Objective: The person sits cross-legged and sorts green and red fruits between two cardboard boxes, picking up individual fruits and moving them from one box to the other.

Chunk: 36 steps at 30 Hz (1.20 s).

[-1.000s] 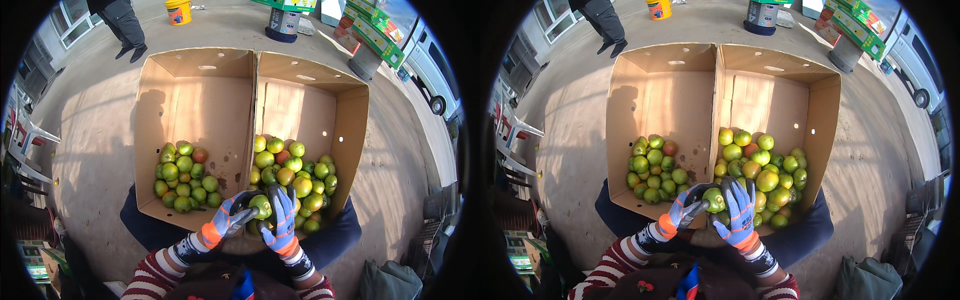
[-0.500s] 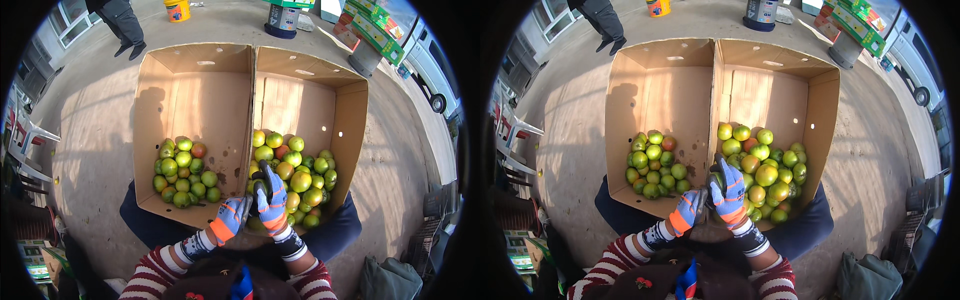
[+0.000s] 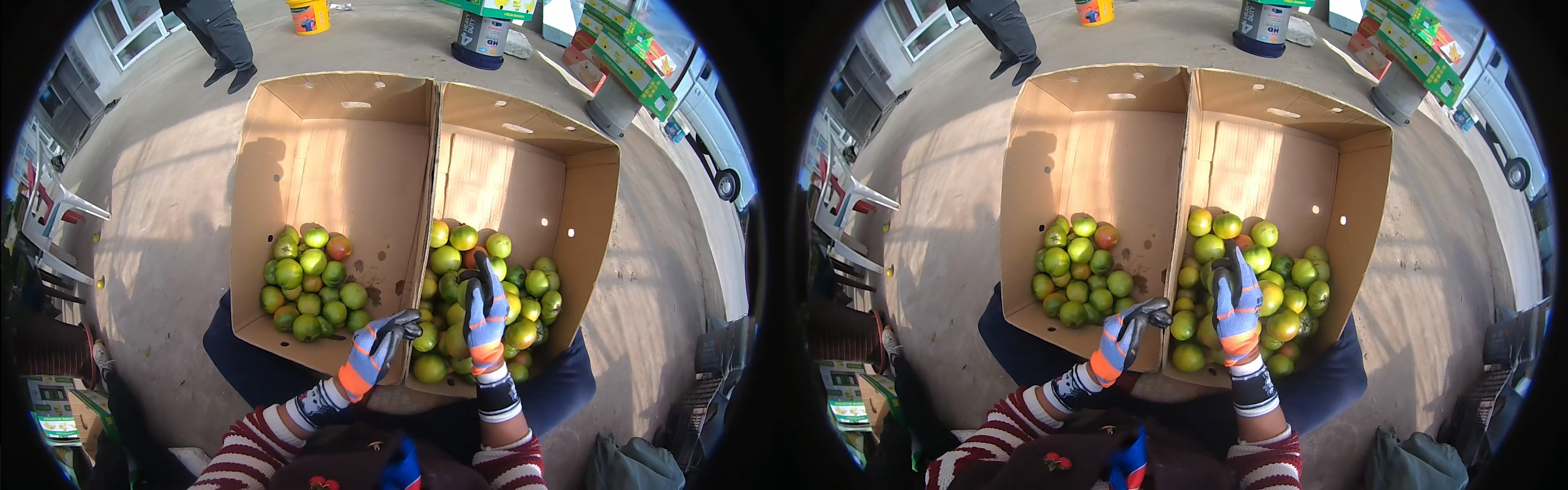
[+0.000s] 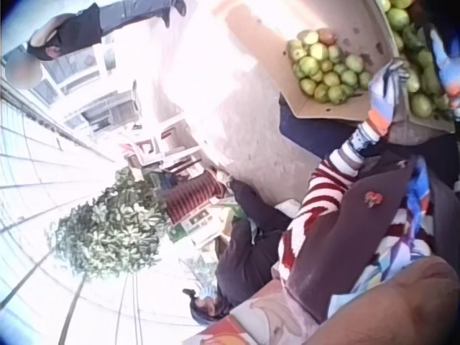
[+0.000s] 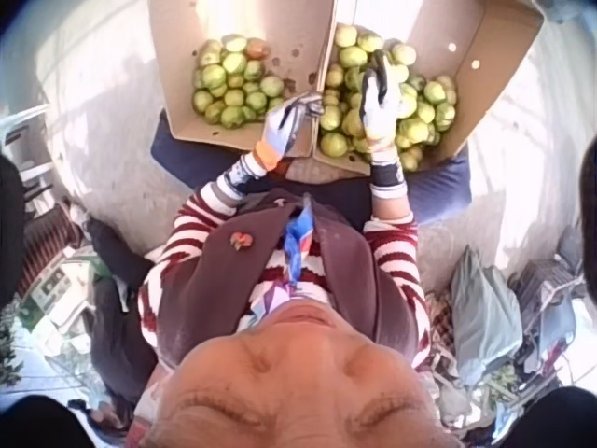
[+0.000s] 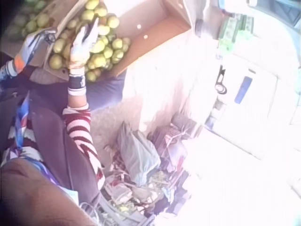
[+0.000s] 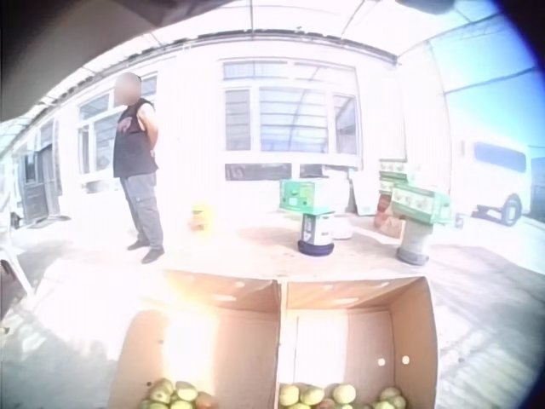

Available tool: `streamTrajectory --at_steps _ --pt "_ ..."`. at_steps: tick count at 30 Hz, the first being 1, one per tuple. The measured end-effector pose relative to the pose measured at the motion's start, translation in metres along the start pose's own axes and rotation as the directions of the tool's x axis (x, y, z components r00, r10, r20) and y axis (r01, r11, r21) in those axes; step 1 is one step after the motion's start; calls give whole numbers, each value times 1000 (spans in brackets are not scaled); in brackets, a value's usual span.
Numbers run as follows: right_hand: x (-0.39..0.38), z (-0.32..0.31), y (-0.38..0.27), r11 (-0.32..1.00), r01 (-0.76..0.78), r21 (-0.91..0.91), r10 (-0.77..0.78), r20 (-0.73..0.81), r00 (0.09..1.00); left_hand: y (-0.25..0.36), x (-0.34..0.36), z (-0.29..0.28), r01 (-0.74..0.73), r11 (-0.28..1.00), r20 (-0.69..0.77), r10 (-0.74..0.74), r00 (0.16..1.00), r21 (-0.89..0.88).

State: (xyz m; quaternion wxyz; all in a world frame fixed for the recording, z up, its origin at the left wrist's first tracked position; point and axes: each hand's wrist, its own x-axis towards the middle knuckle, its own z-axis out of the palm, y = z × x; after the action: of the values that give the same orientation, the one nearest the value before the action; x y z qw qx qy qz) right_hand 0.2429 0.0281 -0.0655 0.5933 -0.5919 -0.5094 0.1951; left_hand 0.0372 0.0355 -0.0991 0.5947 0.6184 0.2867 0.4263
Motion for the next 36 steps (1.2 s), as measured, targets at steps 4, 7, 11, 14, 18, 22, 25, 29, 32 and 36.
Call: streamTrajectory --at_steps 4,7,11,14,18,22,25,29,32,36 --pt "-18 -10 -6 904 221 -367 -209 73 975 -20 33 -54 59 855 -220 65 973 515" --pt "-11 -2 -3 943 210 -258 -216 6 976 -65 41 -86 44 107 -24 -190 982 993" --pt "27 29 1 989 147 4 -143 -207 968 -133 53 -78 -150 -333 -50 -523 851 931" --pt "27 29 0 991 115 67 -99 -207 973 -136 67 -77 -143 -312 -63 -565 823 939" --pt "0 18 1 1000 28 -3 -28 -118 993 -113 74 -79 -104 -256 -72 -596 800 961" --pt "-23 15 21 934 158 -322 -171 -12 985 -108 62 -82 65 -136 -129 -540 832 989" --pt "-31 21 34 849 157 -504 -133 83 988 -102 51 -89 318 201 -232 -361 903 927" --pt "-34 20 29 786 253 -564 -144 231 962 -67 41 -88 253 958 -70 -246 967 132" --pt "-33 22 15 855 240 -459 -191 152 970 -6 35 -51 51 990 17 -49 999 -135" --pt "-27 18 -57 902 403 -158 -367 216 905 33 23 -10 -13 987 122 33 992 -157"
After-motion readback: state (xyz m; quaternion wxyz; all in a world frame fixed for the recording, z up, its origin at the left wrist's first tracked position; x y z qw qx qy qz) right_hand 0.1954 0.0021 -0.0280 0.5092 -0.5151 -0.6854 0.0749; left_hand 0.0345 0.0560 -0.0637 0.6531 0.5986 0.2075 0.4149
